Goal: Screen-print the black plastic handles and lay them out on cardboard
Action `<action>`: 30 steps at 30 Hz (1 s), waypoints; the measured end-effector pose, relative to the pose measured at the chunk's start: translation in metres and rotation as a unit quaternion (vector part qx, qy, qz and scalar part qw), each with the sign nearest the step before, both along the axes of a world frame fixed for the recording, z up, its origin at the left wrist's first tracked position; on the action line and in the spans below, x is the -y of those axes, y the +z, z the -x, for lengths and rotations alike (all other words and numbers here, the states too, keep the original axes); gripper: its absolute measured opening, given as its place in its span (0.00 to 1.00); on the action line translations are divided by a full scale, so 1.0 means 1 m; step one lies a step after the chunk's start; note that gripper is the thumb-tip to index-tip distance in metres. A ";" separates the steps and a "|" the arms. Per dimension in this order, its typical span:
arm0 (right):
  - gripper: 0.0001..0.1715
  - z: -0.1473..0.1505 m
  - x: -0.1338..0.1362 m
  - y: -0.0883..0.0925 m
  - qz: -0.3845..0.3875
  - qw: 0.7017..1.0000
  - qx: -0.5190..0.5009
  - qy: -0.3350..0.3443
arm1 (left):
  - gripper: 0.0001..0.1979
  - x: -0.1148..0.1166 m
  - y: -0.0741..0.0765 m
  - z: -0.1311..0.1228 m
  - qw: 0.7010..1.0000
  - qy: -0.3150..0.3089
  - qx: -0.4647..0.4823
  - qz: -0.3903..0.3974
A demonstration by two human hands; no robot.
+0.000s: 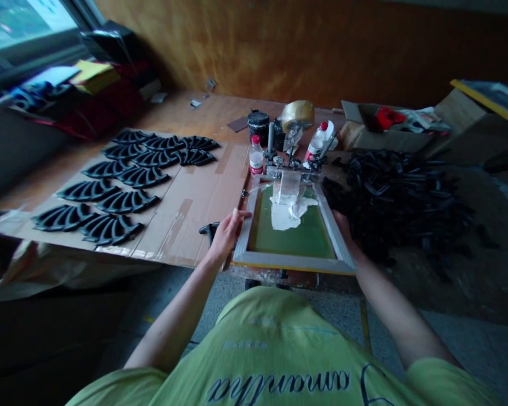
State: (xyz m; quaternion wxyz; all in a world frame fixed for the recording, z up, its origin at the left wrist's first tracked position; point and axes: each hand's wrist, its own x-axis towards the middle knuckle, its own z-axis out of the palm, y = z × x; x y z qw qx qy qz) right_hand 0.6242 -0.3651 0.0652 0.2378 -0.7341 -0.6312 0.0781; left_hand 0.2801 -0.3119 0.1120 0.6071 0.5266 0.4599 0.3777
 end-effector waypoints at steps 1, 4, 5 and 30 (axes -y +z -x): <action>0.22 -0.007 -0.006 0.007 -0.017 0.999 -0.003 -0.029 | 0.29 0.006 -0.014 0.003 1.000 -0.008 -0.020 0.018; 0.26 0.001 -0.034 0.029 -0.098 0.995 -0.011 -0.032 | 0.32 0.013 -0.053 0.004 0.997 -0.025 -0.064 0.041; 0.30 0.013 -0.045 0.034 -0.116 0.993 -0.004 -0.004 | 0.33 0.013 -0.063 0.003 0.996 -0.026 -0.079 0.041; 0.13 0.084 0.009 0.020 0.008 0.942 0.099 0.321 | 0.32 0.005 -0.092 0.003 0.992 -0.031 -0.106 0.062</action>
